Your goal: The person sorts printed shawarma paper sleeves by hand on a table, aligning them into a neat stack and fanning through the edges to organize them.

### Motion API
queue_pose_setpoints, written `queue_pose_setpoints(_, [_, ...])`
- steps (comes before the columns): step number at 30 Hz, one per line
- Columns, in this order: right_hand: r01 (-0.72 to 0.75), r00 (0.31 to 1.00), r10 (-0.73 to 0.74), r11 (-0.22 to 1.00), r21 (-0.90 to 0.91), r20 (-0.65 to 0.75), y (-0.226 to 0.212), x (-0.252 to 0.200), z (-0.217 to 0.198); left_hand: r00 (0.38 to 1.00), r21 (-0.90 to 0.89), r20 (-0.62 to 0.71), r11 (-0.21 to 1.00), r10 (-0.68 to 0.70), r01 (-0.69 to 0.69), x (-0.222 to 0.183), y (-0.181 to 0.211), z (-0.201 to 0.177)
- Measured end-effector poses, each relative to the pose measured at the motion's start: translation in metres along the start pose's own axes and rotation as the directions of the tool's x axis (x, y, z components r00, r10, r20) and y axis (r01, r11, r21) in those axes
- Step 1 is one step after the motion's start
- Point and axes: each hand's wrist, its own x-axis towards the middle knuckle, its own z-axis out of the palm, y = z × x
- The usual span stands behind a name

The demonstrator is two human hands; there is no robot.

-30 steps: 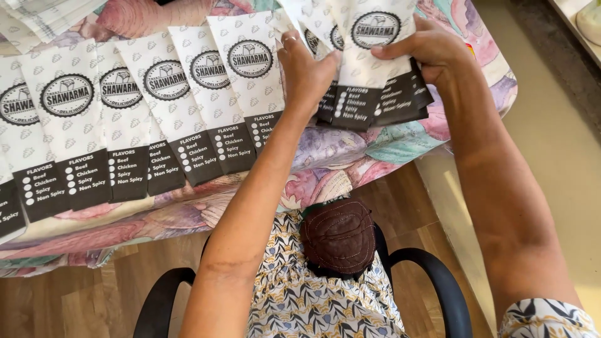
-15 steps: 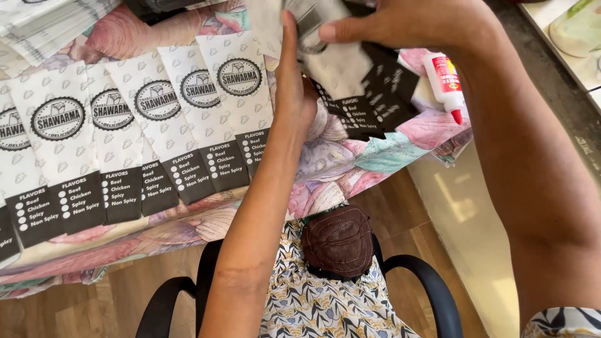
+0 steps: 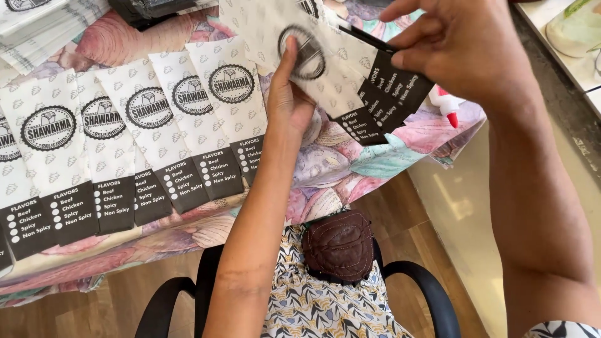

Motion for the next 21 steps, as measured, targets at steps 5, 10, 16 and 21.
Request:
queue_pose_setpoints(5, [0.203, 0.950, -0.191, 0.979, 0.020, -0.247, 0.006, -0.004, 0.011, 0.998, -0.030, 0.055, 0.999, -0.026, 0.027, -0.002, -0.014, 0.002])
queue_pose_setpoints(10, [0.195, 0.971, -0.233, 0.900, -0.391, -0.051, -0.002, -0.021, 0.003, 0.999, -0.108, 0.046, 0.994, -0.001, 0.006, 0.001, -0.007, 0.005])
queue_pose_setpoints(16, [0.185, 0.958, -0.218, 0.967, -0.176, -0.189, 0.112, -0.010, 0.031, 0.899, -0.134, 0.437, 0.991, 0.042, 0.018, 0.020, 0.011, -0.019])
queue_pose_setpoints(21, [-0.428, 0.903, 0.424, 0.885, -0.183, -0.066, 0.108, 0.006, 0.097, 0.983, 0.120, 0.169, 0.988, 0.076, -0.097, -0.022, 0.021, 0.012])
